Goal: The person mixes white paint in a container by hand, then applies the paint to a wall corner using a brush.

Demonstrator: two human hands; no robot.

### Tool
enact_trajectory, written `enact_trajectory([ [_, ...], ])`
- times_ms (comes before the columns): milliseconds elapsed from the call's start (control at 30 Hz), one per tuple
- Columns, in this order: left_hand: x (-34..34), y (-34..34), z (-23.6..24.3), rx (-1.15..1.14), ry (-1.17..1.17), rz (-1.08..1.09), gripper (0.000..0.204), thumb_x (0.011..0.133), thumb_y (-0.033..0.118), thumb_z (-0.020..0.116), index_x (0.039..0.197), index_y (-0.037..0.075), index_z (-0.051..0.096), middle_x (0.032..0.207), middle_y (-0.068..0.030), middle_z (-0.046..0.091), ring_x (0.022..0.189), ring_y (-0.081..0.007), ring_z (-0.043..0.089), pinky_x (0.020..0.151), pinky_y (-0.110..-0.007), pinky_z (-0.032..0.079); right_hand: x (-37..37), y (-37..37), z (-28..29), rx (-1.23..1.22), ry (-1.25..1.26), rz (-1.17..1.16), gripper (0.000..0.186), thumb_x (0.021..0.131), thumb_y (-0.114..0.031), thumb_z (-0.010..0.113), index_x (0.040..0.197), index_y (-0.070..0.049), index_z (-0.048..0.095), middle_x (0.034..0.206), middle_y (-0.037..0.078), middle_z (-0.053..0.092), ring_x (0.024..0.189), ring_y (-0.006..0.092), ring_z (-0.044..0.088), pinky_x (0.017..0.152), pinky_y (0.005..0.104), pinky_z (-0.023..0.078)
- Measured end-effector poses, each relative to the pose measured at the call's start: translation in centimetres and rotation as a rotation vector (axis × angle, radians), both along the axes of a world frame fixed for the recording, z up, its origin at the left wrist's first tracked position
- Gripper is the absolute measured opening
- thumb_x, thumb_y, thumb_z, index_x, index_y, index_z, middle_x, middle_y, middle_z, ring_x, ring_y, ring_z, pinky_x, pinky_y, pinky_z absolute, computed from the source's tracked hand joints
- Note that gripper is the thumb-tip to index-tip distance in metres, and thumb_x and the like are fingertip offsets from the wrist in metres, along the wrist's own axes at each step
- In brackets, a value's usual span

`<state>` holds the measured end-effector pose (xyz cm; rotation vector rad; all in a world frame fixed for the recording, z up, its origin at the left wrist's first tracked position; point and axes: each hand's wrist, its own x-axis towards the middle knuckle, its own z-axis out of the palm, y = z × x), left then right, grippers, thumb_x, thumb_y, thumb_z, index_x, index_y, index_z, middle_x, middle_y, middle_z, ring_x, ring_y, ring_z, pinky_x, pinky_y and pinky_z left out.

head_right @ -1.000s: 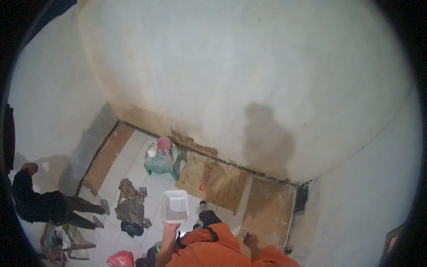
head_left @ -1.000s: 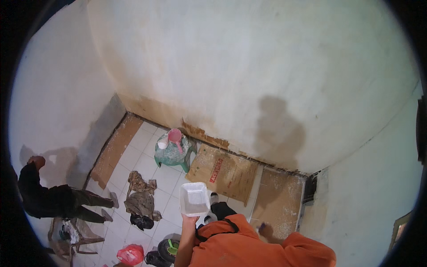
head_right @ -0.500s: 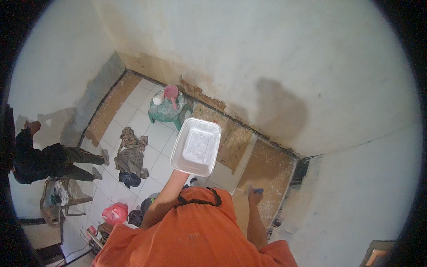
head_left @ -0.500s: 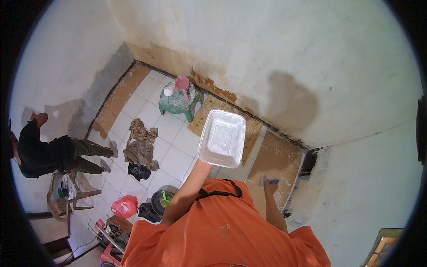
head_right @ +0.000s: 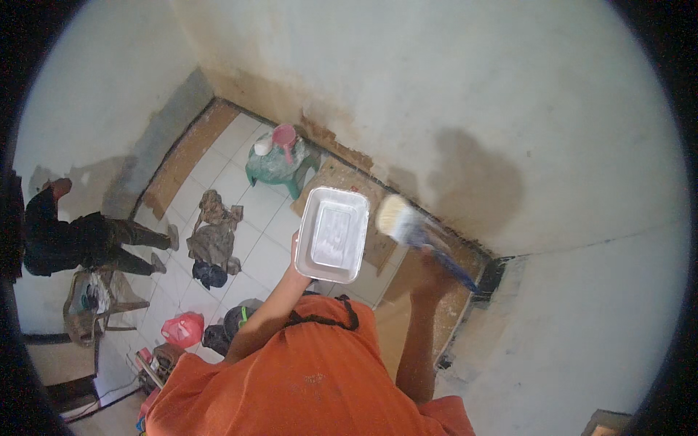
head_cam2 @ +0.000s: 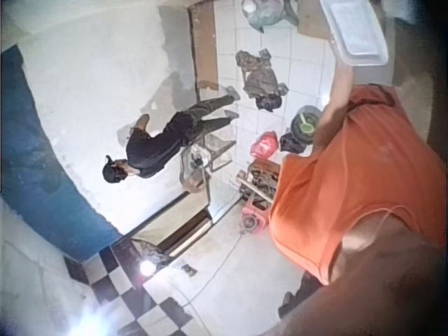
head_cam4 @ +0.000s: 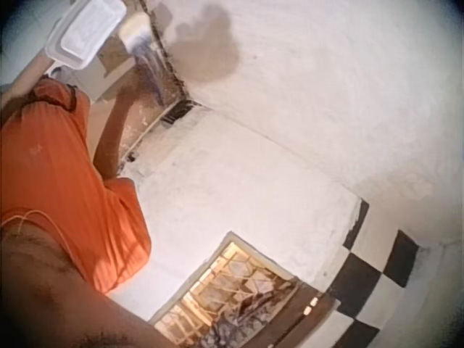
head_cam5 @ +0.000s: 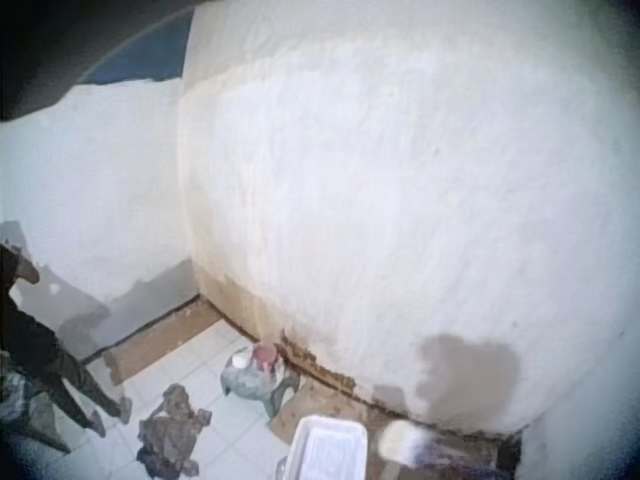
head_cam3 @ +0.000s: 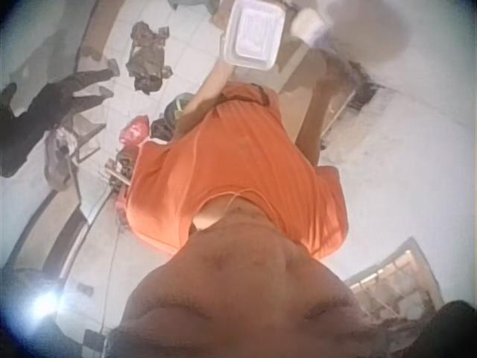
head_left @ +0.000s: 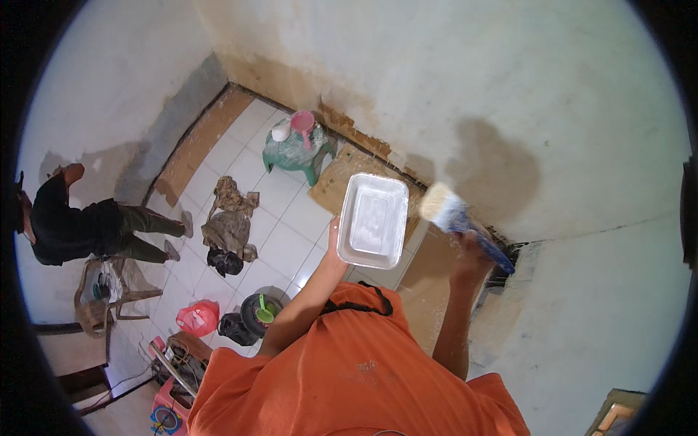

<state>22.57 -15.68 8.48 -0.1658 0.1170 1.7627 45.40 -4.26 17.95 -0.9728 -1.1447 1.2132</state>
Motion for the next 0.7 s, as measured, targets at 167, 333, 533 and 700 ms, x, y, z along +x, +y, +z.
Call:
enact_trajectory([
  [167,1.4,-0.1,-1.8,-0.132,0.06,0.019,0.052,0.091,0.034,0.046,0.131,0.002,0.05,0.123,-0.0194,0.059,0.108,-0.0346,0.061,0.095,-0.051,0.049,-6.2,-3.0,5.1,0.346,-0.439,0.437,0.019,0.081,-0.014,0.072,0.095,-0.002,0.068,0.096,0.016,0.07,0.086,0.03,0.067,0.081,0.036,0.052],
  [333,3.3,-2.7,-3.2,-0.085,0.037,0.034,0.041,0.094,0.027,0.046,0.123,0.001,0.057,0.113,-0.0156,0.065,0.099,-0.0307,0.064,0.09,-0.046,0.052,-6.2,-4.6,0.9,0.583,-0.761,0.532,0.022,0.08,-0.02,0.072,0.094,-0.003,0.071,0.1,0.018,0.068,0.091,0.0361,0.066,0.083,0.0388,0.052],
  [533,5.0,-4.3,-4.1,-0.157,0.741,0.113,0.054,0.082,0.022,0.068,0.128,-0.001,0.051,0.117,-0.0127,0.063,0.107,-0.0239,0.062,0.092,-0.042,0.052,-4.0,-5.2,-3.3,0.612,-0.732,0.611,0.025,0.076,-0.014,0.073,0.099,-0.004,0.069,0.101,0.015,0.068,0.093,0.0354,0.064,0.084,0.0416,0.051],
  [700,1.3,-3.5,-2.5,-0.024,1.079,0.079,0.06,0.085,0.028,0.064,0.135,0.0,0.045,0.126,-0.0156,0.058,0.112,-0.0268,0.059,0.095,-0.044,0.05,-6.1,-5.3,-1.7,0.65,-0.697,0.57,0.027,0.073,-0.017,0.074,0.097,-0.006,0.068,0.101,0.013,0.064,0.092,0.0343,0.06,0.082,0.0434,0.048],
])
